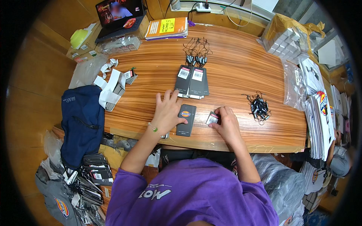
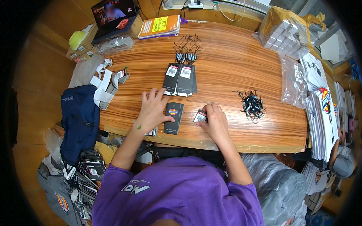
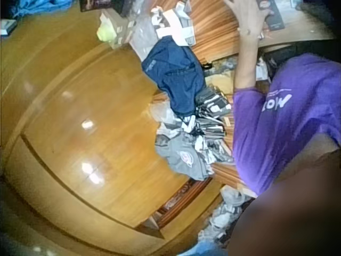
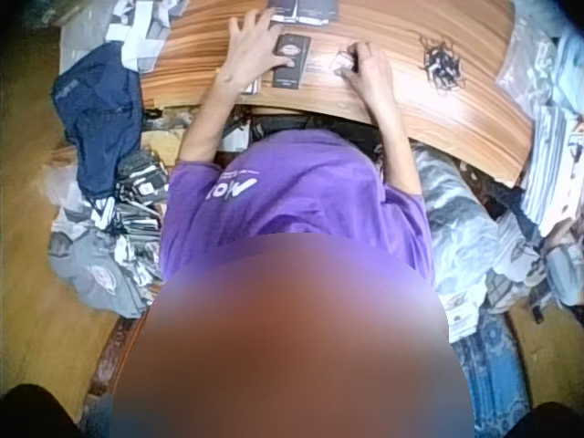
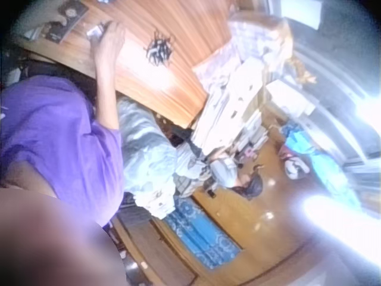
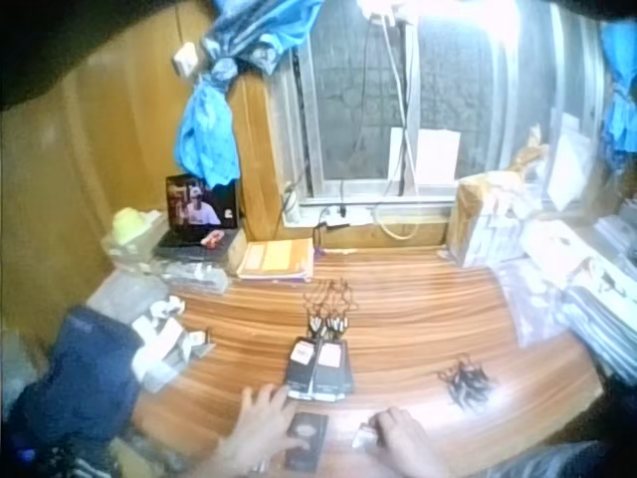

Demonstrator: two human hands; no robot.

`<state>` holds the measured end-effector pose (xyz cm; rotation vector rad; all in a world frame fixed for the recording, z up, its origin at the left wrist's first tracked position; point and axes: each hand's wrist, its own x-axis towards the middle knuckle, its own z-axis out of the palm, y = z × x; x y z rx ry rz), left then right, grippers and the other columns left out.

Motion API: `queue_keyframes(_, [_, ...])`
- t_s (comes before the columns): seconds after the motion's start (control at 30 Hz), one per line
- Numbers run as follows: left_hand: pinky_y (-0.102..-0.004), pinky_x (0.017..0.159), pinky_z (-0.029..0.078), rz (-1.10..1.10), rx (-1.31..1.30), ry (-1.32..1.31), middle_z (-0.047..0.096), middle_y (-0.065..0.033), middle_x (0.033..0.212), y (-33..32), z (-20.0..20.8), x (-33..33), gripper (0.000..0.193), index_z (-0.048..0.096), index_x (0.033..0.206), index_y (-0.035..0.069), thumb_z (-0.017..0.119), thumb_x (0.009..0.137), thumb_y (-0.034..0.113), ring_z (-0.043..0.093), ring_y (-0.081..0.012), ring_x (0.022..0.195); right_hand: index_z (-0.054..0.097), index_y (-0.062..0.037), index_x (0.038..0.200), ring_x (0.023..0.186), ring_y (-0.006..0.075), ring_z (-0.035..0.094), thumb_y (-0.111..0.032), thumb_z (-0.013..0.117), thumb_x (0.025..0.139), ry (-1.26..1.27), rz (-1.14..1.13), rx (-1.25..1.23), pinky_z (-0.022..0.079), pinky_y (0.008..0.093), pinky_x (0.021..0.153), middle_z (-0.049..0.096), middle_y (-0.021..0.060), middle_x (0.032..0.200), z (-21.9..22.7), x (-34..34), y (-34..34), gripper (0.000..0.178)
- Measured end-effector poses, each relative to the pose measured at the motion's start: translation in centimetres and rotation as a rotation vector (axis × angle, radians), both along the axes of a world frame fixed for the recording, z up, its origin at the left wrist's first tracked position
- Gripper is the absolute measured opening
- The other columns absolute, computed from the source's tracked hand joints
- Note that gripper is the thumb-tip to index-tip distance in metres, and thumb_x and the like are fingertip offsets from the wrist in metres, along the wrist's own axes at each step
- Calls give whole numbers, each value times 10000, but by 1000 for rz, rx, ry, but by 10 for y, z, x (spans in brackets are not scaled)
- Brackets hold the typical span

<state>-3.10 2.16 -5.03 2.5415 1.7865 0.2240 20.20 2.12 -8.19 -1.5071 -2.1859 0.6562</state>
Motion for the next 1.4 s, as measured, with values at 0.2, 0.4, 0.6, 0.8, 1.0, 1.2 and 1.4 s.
queue_keyframes(0.2, [-435, 918, 263, 62, -48, -82, 473, -110, 1179, -2, 4, 4, 587, 587, 956, 37, 775, 531, 396, 363, -274, 1131, 532, -8, 911, 719, 225, 551, -11, 685, 687, 239, -44, -114, 439, 317, 634, 550, 91, 770, -11, 7, 6, 271])
queue_keyframes(0.4, [-260, 682, 430, 196, -578, -922, 617, -56, 844, -8, 1, -4, 251, 552, 909, 7, 702, 736, 109, 562, -128, 782, 556, -3, 910, 758, 73, 546, 35, 614, 784, 691, 14, -517, 444, 219, 658, 582, 21, 796, -5, 11, 6, 144])
queue_keyframes(0.6, [-208, 647, 472, 212, -672, -1268, 642, -77, 805, -22, 0, 3, 191, 541, 972, -62, 605, 821, 36, 583, -69, 736, 558, -13, 996, 641, 46, 475, -8, 660, 772, 932, 120, -533, 401, 196, 589, 557, -1, 780, 19, -10, -7, 246])
queue_keyframes(0.8, [-182, 679, 466, 147, -651, -1382, 642, -71, 853, -31, 1, 28, 241, 573, 1035, -59, 619, 806, 0, 584, -66, 782, 501, -32, 1105, 593, 58, 418, -65, 711, 732, 764, 17, -188, 377, 209, 522, 449, -2, 699, 21, -22, -13, 429])
queue_keyframes(1.0, [-190, 731, 478, 198, -548, -1440, 635, -72, 915, -33, -7, 20, 201, 582, 1036, -54, 573, 842, -1, 595, -84, 816, 582, -14, 977, 727, 169, 558, -94, 621, 808, 440, -279, 110, 462, 279, 650, 587, 81, 819, 23, 43, 19, 191])
queue_keyframes(1.2, [-189, 721, 469, 220, -623, -1514, 636, -70, 913, -35, -10, 16, 202, 573, 1047, -50, 560, 854, 9, 581, -72, 811, 586, -54, 808, 735, 323, 523, -22, 611, 721, -167, -199, 254, 425, 390, 652, 553, 127, 786, 6, 125, 27, 96])
queue_keyframes(1.4, [-173, 706, 445, 147, -680, -1514, 631, -48, 879, -35, 2, 27, 190, 570, 1042, -34, 555, 859, 15, 566, -62, 801, 568, -25, 795, 682, 140, 499, -44, 616, 777, 409, -471, 197, 407, 248, 633, 524, 25, 732, 10, 135, 41, 55])
